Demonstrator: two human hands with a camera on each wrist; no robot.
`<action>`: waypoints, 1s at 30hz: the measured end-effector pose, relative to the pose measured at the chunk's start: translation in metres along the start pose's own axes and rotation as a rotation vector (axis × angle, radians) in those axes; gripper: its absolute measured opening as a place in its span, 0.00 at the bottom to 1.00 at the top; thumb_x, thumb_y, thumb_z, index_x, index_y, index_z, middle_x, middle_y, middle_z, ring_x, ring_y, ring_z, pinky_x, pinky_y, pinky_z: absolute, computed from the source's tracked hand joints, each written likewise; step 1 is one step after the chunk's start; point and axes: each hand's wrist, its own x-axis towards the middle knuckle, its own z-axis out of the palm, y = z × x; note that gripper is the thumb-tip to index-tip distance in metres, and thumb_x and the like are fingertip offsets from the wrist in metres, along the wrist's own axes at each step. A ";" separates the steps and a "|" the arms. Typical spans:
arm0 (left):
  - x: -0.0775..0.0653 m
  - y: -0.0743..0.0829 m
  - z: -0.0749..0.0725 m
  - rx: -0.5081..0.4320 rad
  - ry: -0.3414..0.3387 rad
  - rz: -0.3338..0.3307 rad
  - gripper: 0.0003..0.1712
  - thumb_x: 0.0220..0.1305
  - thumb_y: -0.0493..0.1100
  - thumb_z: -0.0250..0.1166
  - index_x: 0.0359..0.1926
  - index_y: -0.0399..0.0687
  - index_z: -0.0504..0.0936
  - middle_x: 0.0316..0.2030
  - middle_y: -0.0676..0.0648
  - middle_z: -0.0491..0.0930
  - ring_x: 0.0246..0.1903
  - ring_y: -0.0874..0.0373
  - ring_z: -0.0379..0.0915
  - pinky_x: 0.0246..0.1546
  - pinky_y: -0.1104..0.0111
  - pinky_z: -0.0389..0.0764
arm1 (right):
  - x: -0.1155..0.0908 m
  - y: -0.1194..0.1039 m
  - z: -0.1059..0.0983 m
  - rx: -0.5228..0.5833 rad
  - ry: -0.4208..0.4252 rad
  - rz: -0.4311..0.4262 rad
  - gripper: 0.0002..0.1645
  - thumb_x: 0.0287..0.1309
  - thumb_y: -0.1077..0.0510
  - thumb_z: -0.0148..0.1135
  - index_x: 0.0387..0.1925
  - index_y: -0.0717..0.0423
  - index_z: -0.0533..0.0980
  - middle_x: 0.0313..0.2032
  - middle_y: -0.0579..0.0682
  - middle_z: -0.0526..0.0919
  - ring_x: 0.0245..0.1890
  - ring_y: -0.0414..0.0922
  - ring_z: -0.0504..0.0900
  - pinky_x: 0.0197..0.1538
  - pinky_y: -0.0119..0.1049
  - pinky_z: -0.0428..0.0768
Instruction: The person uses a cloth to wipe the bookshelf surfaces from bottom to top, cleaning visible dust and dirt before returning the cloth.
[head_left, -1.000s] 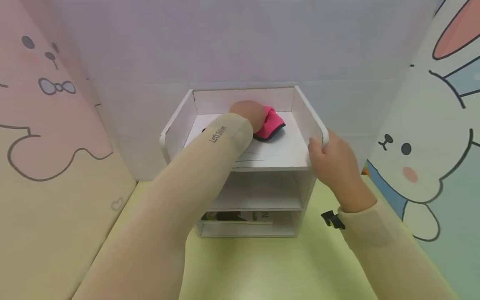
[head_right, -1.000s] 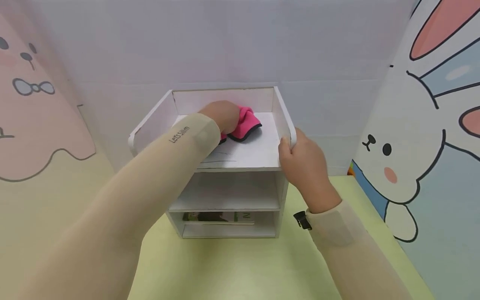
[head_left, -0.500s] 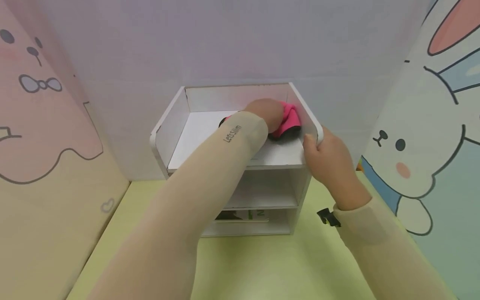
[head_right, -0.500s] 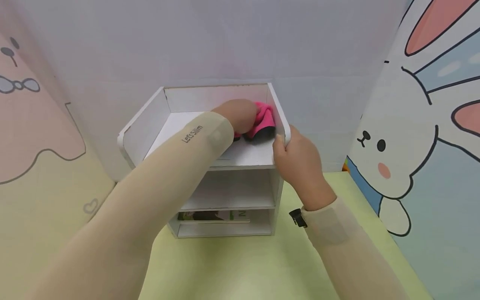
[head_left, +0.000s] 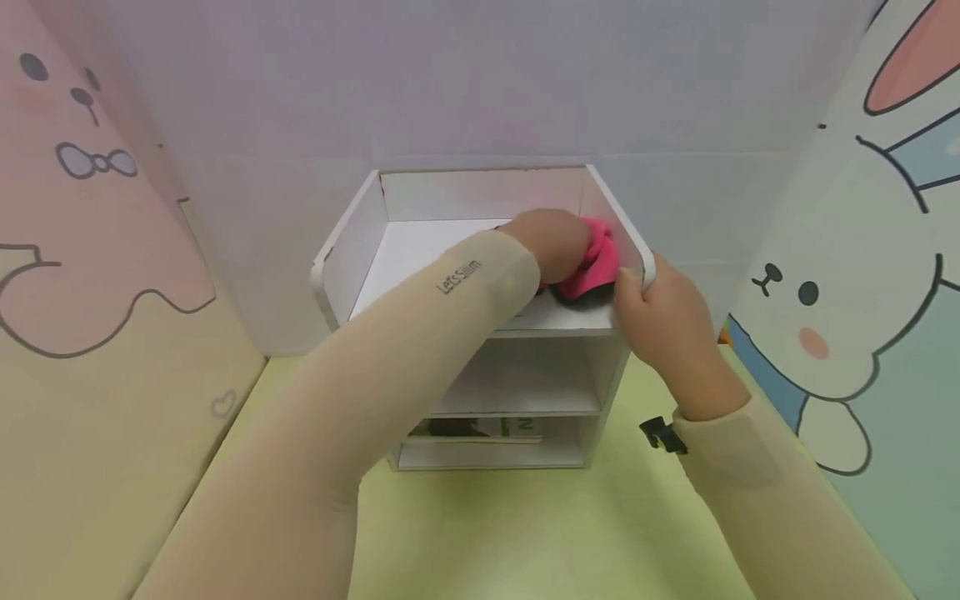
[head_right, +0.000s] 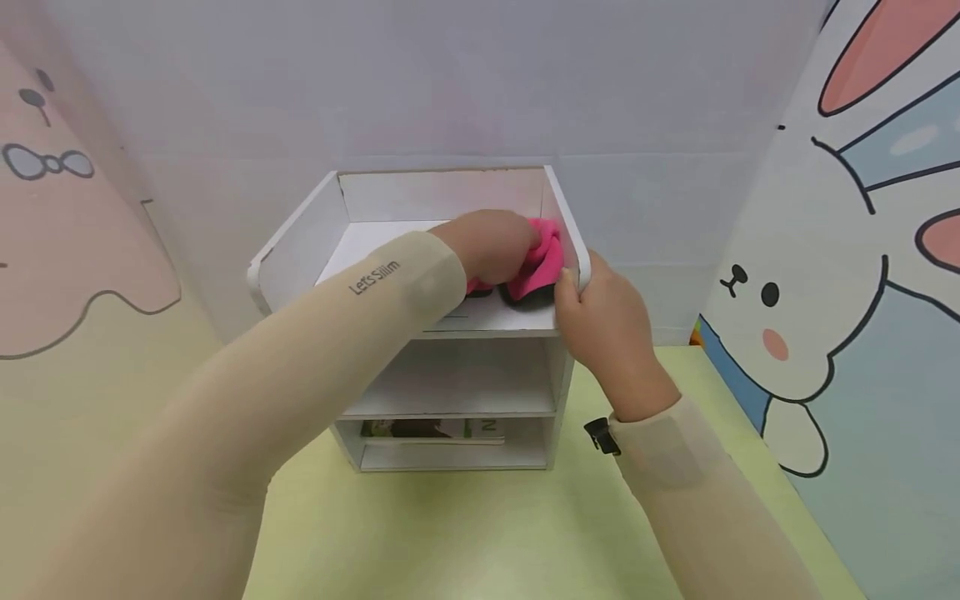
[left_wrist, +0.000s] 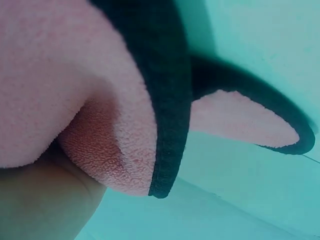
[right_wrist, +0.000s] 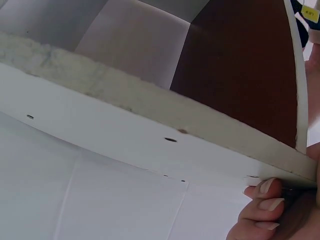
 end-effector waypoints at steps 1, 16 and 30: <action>-0.002 0.000 0.001 -0.012 -0.007 0.001 0.09 0.78 0.45 0.50 0.43 0.52 0.77 0.42 0.49 0.77 0.45 0.55 0.73 0.47 0.67 0.73 | 0.001 0.001 0.000 -0.001 -0.005 0.001 0.24 0.75 0.45 0.39 0.43 0.63 0.69 0.33 0.63 0.76 0.36 0.60 0.76 0.37 0.52 0.73; -0.019 0.023 0.018 0.103 0.026 0.104 0.08 0.73 0.50 0.62 0.40 0.53 0.79 0.37 0.51 0.77 0.39 0.58 0.75 0.44 0.68 0.75 | 0.007 0.011 -0.002 -0.028 0.005 -0.020 0.28 0.76 0.43 0.36 0.41 0.65 0.69 0.32 0.65 0.76 0.37 0.63 0.76 0.40 0.56 0.72; -0.055 0.007 0.035 -0.063 -0.008 -0.135 0.10 0.67 0.46 0.65 0.46 0.53 0.74 0.42 0.51 0.74 0.38 0.57 0.75 0.33 0.69 0.78 | 0.005 0.009 -0.003 -0.032 -0.032 0.024 0.32 0.76 0.43 0.35 0.51 0.68 0.70 0.40 0.66 0.78 0.38 0.62 0.77 0.39 0.56 0.76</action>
